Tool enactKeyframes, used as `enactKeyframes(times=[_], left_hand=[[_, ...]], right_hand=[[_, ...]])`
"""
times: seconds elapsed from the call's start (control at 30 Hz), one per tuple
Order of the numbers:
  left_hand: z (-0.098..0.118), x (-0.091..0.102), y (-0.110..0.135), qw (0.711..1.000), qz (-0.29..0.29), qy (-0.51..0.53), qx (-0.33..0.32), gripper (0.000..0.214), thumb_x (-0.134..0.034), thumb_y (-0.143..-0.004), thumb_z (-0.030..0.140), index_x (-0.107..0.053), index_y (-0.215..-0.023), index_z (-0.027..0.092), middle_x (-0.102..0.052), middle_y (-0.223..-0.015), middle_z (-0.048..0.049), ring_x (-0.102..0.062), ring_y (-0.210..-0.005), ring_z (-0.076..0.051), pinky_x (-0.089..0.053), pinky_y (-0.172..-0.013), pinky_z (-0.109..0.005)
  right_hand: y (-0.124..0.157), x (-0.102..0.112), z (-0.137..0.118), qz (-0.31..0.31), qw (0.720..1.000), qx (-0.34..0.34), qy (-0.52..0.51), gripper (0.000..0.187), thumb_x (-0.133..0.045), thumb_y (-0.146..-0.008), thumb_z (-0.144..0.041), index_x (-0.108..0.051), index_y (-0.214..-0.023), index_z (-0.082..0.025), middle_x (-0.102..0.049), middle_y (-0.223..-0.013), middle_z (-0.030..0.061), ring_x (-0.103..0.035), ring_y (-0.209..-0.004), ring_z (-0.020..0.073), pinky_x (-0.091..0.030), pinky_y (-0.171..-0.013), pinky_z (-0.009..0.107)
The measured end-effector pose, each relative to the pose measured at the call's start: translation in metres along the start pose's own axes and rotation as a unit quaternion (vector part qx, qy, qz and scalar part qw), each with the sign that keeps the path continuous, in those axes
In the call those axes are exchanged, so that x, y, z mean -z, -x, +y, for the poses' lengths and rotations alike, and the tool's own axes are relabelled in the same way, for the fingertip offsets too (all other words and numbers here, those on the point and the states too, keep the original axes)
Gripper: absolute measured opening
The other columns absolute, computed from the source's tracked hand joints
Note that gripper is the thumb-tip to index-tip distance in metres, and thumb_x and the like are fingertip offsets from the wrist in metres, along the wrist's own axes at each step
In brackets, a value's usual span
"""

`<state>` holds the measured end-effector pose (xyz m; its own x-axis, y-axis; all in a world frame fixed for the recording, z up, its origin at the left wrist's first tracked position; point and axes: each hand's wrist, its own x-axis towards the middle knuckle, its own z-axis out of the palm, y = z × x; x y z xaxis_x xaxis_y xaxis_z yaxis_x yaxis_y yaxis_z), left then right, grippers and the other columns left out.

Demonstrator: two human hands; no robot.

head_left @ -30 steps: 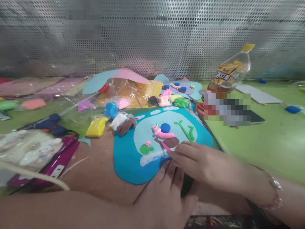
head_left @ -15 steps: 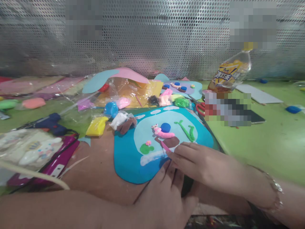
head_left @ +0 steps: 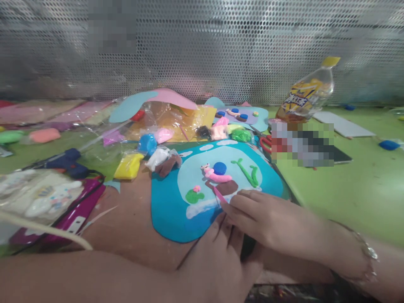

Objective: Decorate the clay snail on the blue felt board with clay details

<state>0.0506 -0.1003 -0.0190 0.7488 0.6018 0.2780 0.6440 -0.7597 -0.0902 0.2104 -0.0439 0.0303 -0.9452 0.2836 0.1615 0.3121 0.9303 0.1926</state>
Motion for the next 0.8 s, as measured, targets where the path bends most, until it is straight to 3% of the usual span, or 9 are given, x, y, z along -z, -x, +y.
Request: enactKeyframes(times=[0.23, 0.5, 0.8], left_hand=[[0.0006, -0.0048, 0.001, 0.999, 0.035, 0.004, -0.008, 0.034, -0.036, -0.094, 0.028, -0.046, -0.125, 0.02, -0.053, -0.12, -0.0126, -0.047, -0.114, -0.027, -0.03, -0.101, -0.042], [0.0016, -0.0044, 0.0016, 0.999, -0.005, 0.041, 0.029, 0.038, -0.033, -0.095, 0.034, -0.048, -0.127, 0.019, -0.055, -0.119, -0.0112, -0.048, -0.114, -0.026, -0.031, -0.102, -0.04], [0.0017, -0.0066, 0.003, 0.999, 0.028, 0.026, 0.012, 0.033, -0.035, -0.094, 0.029, -0.051, -0.122, 0.024, -0.058, -0.112, -0.0097, -0.05, -0.11, -0.027, -0.036, -0.097, -0.042]], right_hand=[[0.0009, 0.0001, -0.0033, -0.02, 1.0, 0.003, 0.01, 0.014, -0.047, -0.087, -0.013, -0.06, -0.087, -0.01, -0.056, -0.087, 0.0108, -0.051, -0.079, 0.0213, -0.048, -0.067, 0.037], [0.0016, -0.002, -0.0035, -0.026, 0.999, 0.01, 0.021, 0.014, -0.048, -0.086, -0.011, -0.06, -0.092, -0.01, -0.056, -0.087, 0.0103, -0.051, -0.076, 0.0205, -0.046, -0.067, 0.037], [0.0019, 0.0009, -0.0026, -0.017, 0.999, 0.006, 0.027, 0.018, -0.045, -0.088, -0.012, -0.061, -0.094, -0.009, -0.056, -0.086, 0.0104, -0.052, -0.076, 0.0209, -0.048, -0.065, 0.036]])
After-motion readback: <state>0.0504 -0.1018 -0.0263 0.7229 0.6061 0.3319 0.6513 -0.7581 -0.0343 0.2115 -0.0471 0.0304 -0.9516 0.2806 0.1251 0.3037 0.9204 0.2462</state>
